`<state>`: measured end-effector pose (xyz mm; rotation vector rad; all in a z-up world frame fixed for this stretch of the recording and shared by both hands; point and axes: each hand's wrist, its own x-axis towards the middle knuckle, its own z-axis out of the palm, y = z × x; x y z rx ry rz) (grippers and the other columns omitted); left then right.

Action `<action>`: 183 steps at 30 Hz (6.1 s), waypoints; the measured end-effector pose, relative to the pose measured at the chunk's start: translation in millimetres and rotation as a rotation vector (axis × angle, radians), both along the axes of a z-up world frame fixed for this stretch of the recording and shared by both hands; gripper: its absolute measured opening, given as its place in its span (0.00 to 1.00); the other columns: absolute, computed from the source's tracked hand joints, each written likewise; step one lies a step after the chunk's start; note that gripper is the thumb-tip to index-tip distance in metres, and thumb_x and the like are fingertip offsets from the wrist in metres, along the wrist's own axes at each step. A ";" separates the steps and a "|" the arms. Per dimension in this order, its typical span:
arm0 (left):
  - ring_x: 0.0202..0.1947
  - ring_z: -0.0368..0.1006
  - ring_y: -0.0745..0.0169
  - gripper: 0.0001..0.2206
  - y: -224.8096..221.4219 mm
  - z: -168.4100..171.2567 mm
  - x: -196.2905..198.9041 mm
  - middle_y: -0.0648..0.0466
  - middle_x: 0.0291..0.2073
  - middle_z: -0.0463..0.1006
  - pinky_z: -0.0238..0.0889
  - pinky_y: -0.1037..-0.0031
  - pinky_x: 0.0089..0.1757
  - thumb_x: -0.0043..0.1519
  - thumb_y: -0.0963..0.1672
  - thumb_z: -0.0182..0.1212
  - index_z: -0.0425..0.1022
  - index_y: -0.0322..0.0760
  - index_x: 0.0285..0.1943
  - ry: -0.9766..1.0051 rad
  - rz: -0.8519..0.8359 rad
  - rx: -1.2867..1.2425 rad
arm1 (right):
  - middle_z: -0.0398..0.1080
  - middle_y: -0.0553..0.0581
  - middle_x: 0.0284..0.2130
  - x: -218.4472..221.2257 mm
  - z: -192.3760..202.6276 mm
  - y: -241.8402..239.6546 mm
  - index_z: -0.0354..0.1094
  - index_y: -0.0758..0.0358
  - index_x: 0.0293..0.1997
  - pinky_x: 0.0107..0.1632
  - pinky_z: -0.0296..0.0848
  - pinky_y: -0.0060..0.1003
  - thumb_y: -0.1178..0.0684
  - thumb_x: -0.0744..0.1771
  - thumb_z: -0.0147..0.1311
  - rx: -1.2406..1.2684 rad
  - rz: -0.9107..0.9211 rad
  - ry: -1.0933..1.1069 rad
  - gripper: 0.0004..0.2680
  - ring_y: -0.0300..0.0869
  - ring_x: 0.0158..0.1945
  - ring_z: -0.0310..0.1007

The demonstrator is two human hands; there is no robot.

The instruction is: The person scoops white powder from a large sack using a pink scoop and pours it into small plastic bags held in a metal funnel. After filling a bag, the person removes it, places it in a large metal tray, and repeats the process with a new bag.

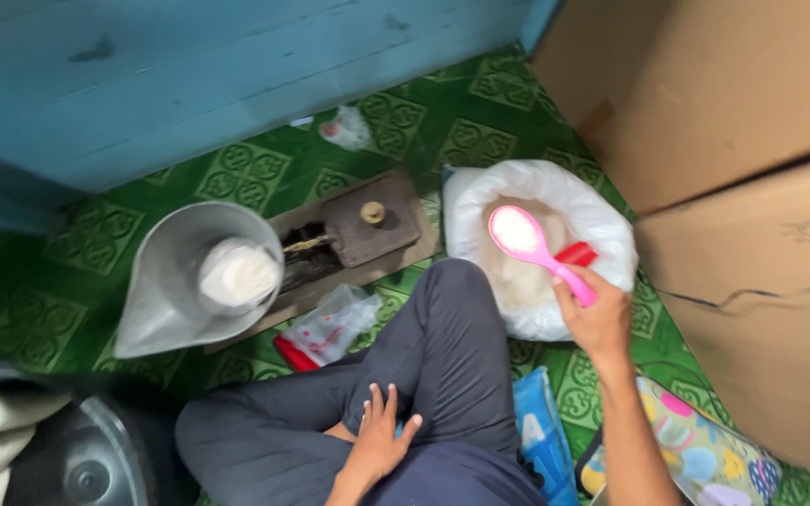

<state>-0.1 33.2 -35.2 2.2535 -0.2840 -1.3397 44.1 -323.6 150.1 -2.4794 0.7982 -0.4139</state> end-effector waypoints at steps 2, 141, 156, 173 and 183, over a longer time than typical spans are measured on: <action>0.72 0.38 0.40 0.36 6.9 19.1 21.8 0.44 0.73 0.36 0.38 0.59 0.65 0.62 0.61 0.41 0.42 0.45 0.76 -0.013 0.053 -0.029 | 0.76 0.57 0.28 9.4 26.9 10.6 0.77 0.52 0.44 0.38 0.69 0.42 0.47 0.63 0.58 -0.027 0.031 0.020 0.09 0.48 0.32 0.75; 0.74 0.28 0.41 0.48 -7.5 -31.8 18.9 0.44 0.75 0.24 0.30 0.53 0.65 0.59 0.62 0.47 0.22 0.39 0.76 -0.250 0.027 0.040 | 0.73 0.68 0.46 -6.0 -133.2 -9.8 0.66 0.58 0.61 0.49 0.69 0.54 0.50 0.67 0.42 0.323 -0.114 0.342 0.16 0.65 0.48 0.71; 0.73 0.31 0.40 0.47 -9.0 -24.2 19.7 0.45 0.75 0.27 0.32 0.52 0.65 0.59 0.62 0.45 0.23 0.40 0.76 -0.271 0.031 0.040 | 0.60 0.44 0.22 -26.6 -143.2 -25.1 0.77 0.63 0.39 0.36 0.59 0.30 0.48 0.65 0.52 0.699 -0.320 0.041 0.10 0.33 0.30 0.56; 0.73 0.31 0.39 0.44 -8.2 -21.5 19.7 0.46 0.76 0.26 0.32 0.50 0.64 0.60 0.61 0.45 0.24 0.41 0.77 -0.277 0.047 0.013 | 0.76 0.52 0.45 -23.3 -117.0 -24.7 0.75 0.59 0.49 0.51 0.68 0.34 0.42 0.65 0.52 0.524 -0.279 0.061 0.15 0.40 0.51 0.72; 0.73 0.32 0.39 0.44 -6.5 -24.8 17.7 0.44 0.75 0.29 0.31 0.53 0.65 0.61 0.59 0.47 0.26 0.40 0.77 -0.325 0.056 -0.022 | 0.76 0.53 0.45 -25.9 -122.4 -21.8 0.76 0.56 0.49 0.49 0.71 0.36 0.44 0.65 0.54 0.337 -0.240 0.010 0.13 0.43 0.50 0.75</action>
